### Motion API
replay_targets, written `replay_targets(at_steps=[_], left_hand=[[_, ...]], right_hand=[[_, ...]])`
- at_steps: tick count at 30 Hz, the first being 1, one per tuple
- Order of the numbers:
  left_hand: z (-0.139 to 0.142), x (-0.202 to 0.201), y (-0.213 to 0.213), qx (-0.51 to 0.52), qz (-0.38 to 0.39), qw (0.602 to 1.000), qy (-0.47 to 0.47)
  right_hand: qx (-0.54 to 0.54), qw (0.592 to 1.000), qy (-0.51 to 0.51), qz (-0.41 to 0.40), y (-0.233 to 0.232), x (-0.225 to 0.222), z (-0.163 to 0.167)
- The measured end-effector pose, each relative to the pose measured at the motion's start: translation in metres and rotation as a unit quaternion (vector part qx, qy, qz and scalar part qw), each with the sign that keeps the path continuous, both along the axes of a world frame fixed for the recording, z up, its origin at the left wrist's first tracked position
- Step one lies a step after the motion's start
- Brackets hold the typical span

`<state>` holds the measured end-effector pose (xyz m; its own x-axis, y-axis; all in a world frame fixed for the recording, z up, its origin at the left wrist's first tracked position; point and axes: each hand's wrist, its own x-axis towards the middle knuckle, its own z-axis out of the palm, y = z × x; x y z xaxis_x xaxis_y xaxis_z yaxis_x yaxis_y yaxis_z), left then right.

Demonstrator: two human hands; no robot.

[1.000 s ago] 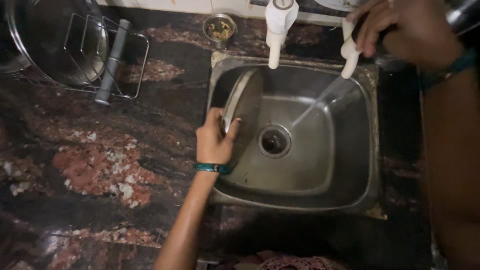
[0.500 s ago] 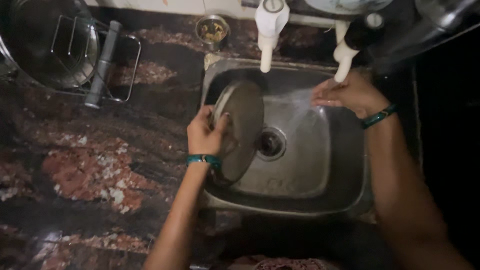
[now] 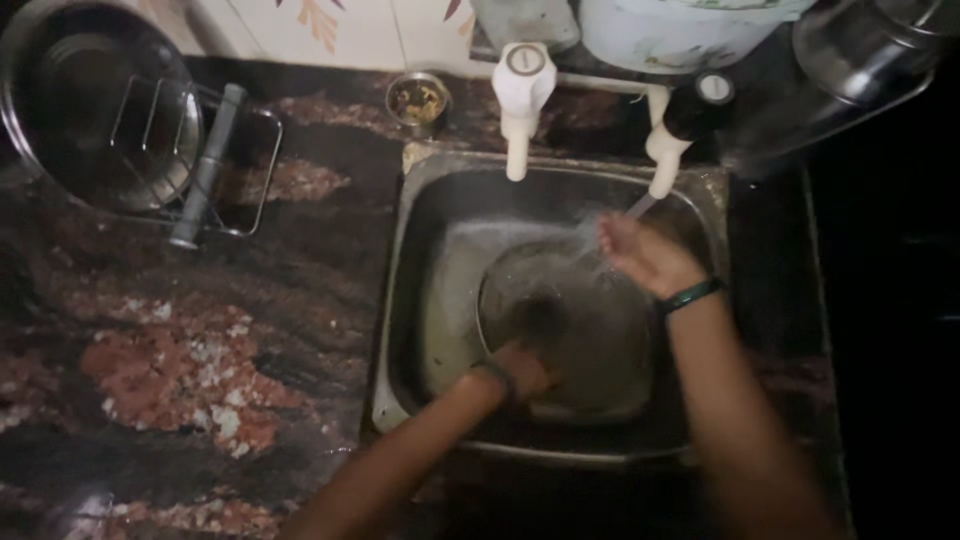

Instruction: The person rinses a stainless steel cup under the tap in the kitchen sink, scrubs it by hand, and places it aside. They then wipe the wet countertop around the sink with a checkered cloth, moving containers aside to clean underneath, and finally turn off the tap.

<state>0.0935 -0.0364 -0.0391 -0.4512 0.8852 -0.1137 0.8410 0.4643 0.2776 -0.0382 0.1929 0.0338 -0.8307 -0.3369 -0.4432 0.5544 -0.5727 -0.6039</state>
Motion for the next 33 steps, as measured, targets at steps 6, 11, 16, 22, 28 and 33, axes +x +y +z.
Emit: replay_targets(at_steps=[6,11,16,22,28,33], left_hand=[[-0.024,-0.107,0.064,0.336,0.366,0.846,-0.193],[0.004,-0.148,0.114,0.556,0.402,0.634,-0.356],[0.03,-0.14,0.126,0.46,0.47,0.621,-0.427],[0.009,-0.137,0.13,0.528,0.465,0.511,-0.494],[0.006,-0.14,0.11,0.475,0.501,0.603,-0.4],[0.019,-0.128,0.1,0.45,0.49,0.67,-0.329]], right_hand=[[-0.143,0.986,0.059,-0.064,-0.018,0.015,-0.039],[-0.275,0.921,-0.093,-0.259,0.011,0.011,0.005],[-0.13,0.958,0.137,-0.218,0.035,-0.006,0.127],[0.572,0.654,0.493,0.046,0.006,-0.012,0.235],[0.689,0.366,0.622,0.069,-0.015,-0.019,0.232],[0.743,0.481,0.465,0.018,-0.021,-0.018,0.227]])
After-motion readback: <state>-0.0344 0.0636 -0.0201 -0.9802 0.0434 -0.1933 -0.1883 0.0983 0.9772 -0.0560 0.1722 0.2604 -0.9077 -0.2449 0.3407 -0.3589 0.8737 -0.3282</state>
